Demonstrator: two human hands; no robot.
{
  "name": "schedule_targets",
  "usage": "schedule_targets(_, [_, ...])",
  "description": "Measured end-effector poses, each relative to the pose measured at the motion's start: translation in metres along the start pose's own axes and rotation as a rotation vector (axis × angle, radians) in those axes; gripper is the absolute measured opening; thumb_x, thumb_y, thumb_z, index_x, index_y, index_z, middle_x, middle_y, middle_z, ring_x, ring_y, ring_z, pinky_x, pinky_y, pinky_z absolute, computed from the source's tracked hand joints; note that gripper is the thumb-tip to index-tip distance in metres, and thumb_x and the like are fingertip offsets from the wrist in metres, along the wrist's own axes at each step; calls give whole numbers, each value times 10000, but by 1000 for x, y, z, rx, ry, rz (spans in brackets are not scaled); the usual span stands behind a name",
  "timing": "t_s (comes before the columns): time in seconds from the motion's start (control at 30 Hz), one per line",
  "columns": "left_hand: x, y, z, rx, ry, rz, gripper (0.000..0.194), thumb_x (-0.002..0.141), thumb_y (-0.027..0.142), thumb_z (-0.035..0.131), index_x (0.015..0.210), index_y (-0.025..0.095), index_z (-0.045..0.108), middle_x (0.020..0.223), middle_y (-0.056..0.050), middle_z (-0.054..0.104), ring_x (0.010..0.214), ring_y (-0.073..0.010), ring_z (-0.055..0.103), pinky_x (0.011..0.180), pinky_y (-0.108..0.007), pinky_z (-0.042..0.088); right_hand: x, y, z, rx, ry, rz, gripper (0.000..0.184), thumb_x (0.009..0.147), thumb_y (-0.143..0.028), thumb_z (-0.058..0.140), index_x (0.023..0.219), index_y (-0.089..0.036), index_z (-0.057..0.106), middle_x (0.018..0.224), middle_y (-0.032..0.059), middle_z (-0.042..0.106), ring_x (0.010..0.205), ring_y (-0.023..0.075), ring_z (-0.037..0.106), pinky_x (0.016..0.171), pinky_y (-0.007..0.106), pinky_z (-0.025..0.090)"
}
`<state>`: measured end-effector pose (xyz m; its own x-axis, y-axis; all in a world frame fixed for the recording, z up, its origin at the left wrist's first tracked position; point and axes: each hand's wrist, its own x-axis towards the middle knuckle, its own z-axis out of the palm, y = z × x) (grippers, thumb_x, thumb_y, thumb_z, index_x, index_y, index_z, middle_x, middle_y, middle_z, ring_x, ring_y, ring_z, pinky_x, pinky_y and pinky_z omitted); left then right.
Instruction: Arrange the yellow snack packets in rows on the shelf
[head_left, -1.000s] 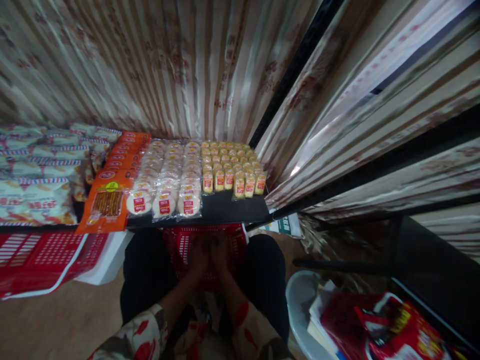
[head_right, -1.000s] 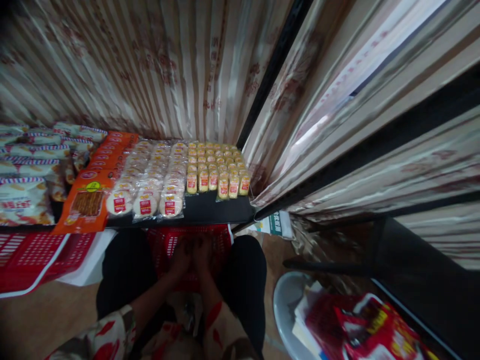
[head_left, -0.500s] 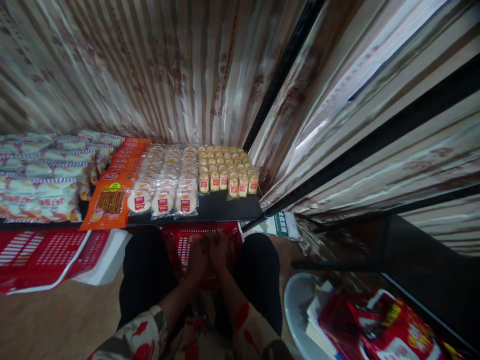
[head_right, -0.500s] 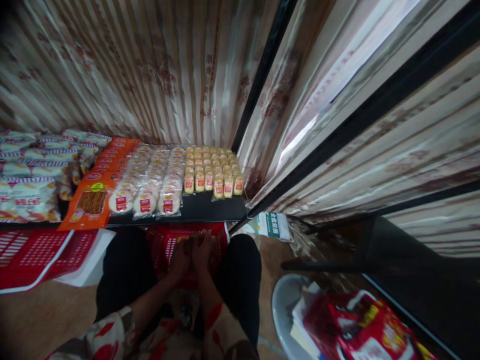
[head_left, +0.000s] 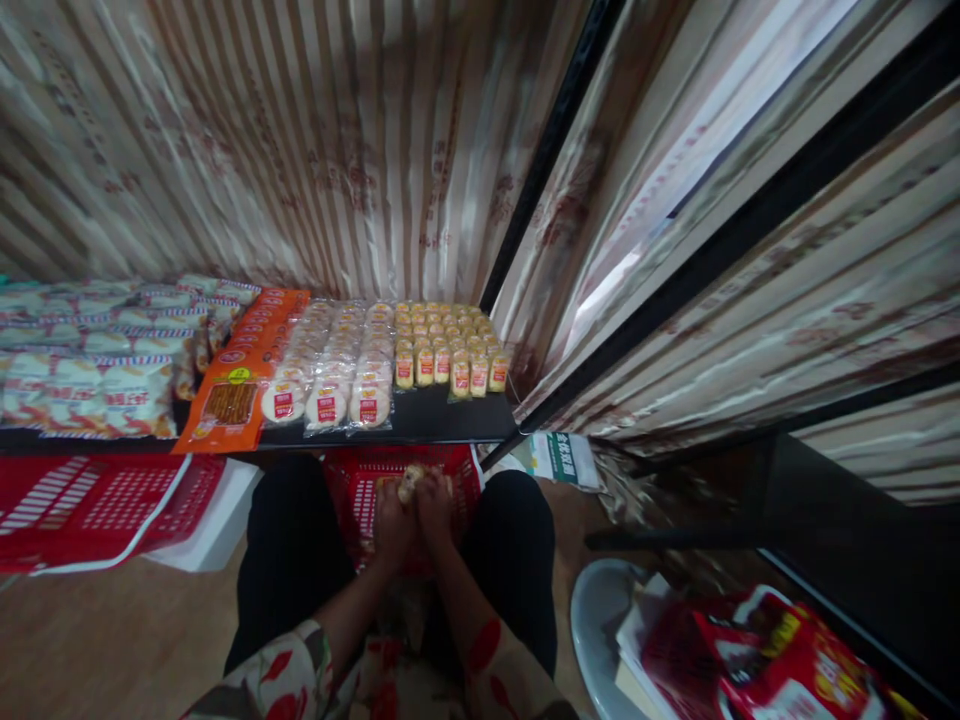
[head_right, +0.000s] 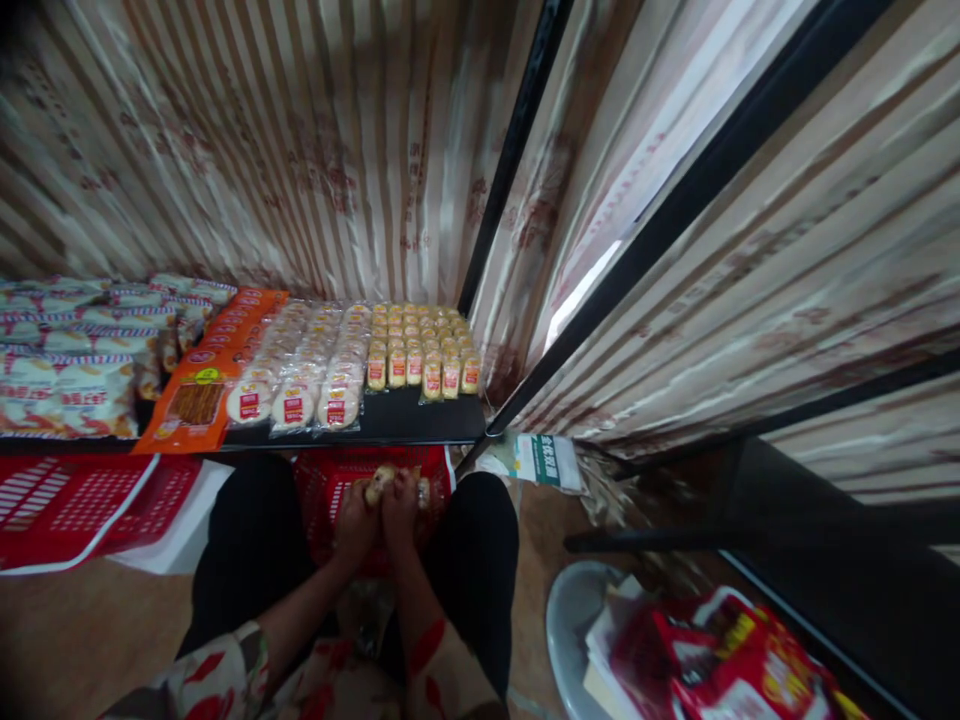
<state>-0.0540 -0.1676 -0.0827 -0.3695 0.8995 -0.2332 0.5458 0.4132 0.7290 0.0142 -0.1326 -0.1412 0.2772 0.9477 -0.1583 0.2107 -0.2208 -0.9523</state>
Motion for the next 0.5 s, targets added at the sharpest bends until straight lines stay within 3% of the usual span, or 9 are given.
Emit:
schedule_targets(0.1, [-3, 3, 0, -8, 34, 37, 232, 878, 287, 408, 1044, 177, 528, 1063, -96, 571, 1025, -201, 530, 907, -302, 414, -1, 0, 1, 205, 32, 95, 393, 681, -261, 505, 1056, -145, 521, 882, 95, 697, 777, 194, 667, 688, 282, 521])
schedule_targets(0.37, [-8, 14, -3, -61, 87, 149, 224, 857, 268, 428, 1003, 171, 567, 974, -97, 573, 988, -225, 519, 901, -370, 428, 4, 0, -1, 553, 44, 165, 485, 583, -349, 661, 1019, -203, 507, 829, 35, 685, 719, 177, 663, 654, 286, 523])
schedule_targets(0.5, [-8, 13, -1, -90, 101, 173, 285, 832, 254, 454, 1070, 135, 559, 1018, -121, 554, 984, -233, 510, 916, -385, 428, 7, 1, -3, 595, 20, 168, 538, 570, -364, 682, 1049, -207, 495, 861, 45, 688, 760, 189, 668, 688, 308, 528])
